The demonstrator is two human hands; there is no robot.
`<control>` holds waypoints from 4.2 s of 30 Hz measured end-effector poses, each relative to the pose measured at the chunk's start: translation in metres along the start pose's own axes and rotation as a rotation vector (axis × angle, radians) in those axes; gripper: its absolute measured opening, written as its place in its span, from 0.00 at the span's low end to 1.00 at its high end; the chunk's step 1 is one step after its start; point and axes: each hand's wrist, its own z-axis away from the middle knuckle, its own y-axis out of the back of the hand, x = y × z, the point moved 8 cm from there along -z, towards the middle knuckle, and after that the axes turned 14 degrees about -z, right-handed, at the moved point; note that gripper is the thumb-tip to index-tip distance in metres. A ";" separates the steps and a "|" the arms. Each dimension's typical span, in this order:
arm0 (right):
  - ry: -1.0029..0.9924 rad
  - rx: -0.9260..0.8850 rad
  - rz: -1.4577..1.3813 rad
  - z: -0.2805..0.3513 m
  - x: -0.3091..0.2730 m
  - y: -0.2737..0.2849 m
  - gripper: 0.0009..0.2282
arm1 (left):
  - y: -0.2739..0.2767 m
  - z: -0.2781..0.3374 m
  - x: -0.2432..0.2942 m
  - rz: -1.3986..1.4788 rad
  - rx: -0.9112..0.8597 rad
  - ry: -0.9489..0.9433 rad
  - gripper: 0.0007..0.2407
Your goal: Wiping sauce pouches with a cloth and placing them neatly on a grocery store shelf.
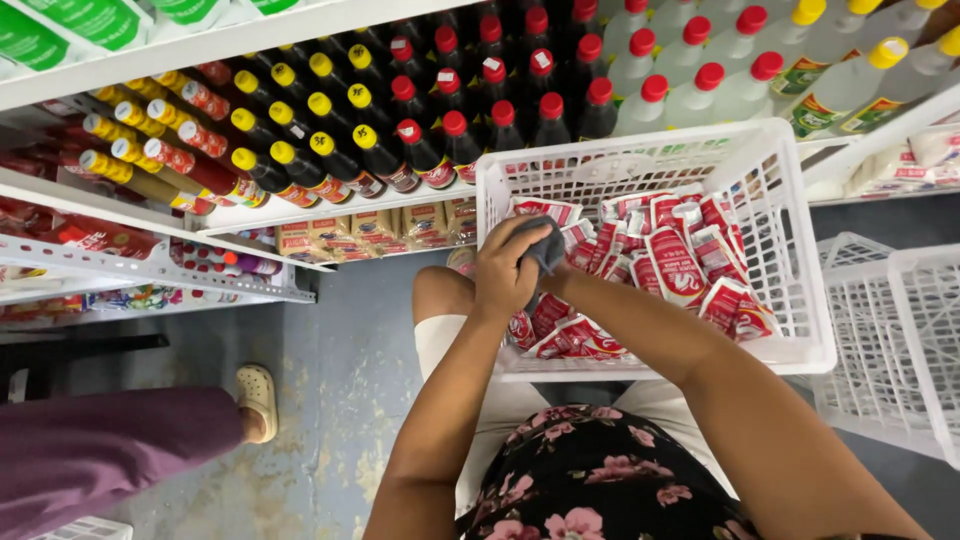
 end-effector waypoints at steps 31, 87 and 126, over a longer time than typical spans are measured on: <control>0.230 0.478 -1.275 0.109 -0.268 0.072 0.29 | 0.018 -0.025 0.028 1.035 -0.010 0.442 0.11; 0.492 -0.449 -1.748 0.092 -0.378 0.049 0.23 | 0.105 -0.010 0.133 0.205 0.236 -0.067 0.16; 0.378 0.831 -0.317 0.085 -0.372 0.111 0.21 | 0.039 -0.074 0.080 0.232 -0.131 0.146 0.08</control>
